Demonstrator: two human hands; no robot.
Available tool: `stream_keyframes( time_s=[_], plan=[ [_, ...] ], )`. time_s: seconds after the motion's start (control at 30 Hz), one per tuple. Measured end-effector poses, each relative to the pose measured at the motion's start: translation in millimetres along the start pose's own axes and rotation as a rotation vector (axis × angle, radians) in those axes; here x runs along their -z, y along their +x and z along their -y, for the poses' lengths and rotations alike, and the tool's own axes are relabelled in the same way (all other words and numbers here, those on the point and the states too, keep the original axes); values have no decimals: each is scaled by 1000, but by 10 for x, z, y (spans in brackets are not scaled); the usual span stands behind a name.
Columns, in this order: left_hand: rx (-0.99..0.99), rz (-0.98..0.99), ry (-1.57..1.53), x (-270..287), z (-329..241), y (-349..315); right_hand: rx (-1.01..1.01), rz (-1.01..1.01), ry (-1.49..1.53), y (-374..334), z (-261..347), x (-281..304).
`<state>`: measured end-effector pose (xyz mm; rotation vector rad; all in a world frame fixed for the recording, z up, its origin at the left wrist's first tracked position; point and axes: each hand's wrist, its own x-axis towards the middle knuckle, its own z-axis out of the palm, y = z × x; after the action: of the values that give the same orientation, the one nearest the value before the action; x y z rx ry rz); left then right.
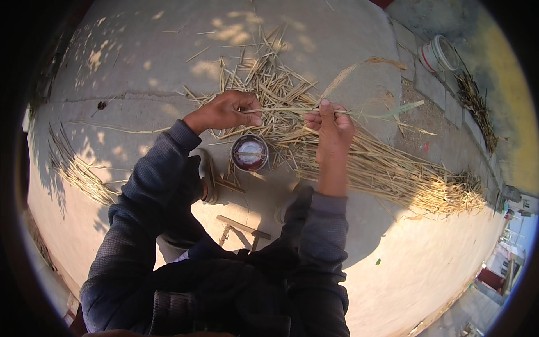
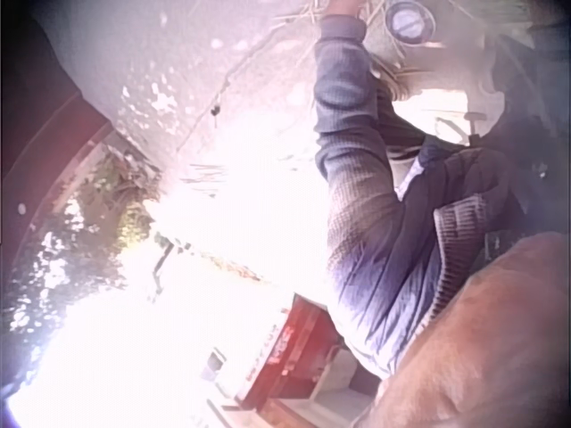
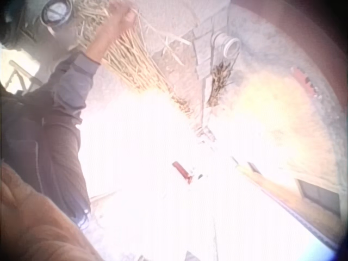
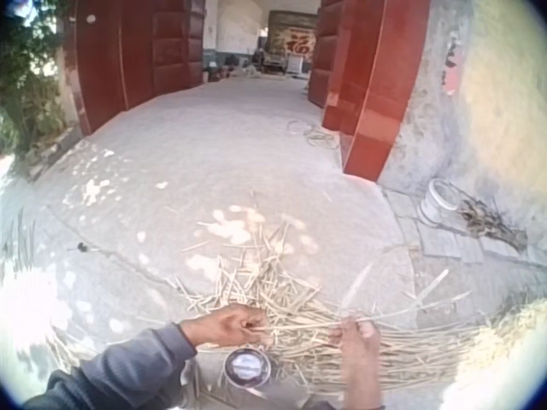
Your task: The person sits on a concrete surface and repeatedly strips thin fibers from long bamboo stalks by hand. The person pulls the fibers along the length of each stalk and discards the stripped pieces onto a growing pile on the ground.
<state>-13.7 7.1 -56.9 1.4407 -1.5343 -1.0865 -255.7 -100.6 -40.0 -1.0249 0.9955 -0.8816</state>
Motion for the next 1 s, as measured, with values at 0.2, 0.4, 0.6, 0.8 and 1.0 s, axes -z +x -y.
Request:
stream_keyframes(
  time_s=[0.2, 0.4, 0.6, 0.8, 1.0],
  plan=[
    [49, -52, -296, -341, -138, 232, 21, 132, 36, -143, -110, -214],
    [224, -258, -553, -239, -66, 247, -39, 117, -38, -200, -62, -208],
    [275, -611, -486, 504, 267, 151, -34, 82, 18, -136, -51, 26],
    [-25, -610, 982, 441, 512, 0, 4, 74, 34, -58, -27, 155],
    [-31, -115, -151, 21, 203, 94, 38, 88, 83, -33, 1, 128]
  ],
)
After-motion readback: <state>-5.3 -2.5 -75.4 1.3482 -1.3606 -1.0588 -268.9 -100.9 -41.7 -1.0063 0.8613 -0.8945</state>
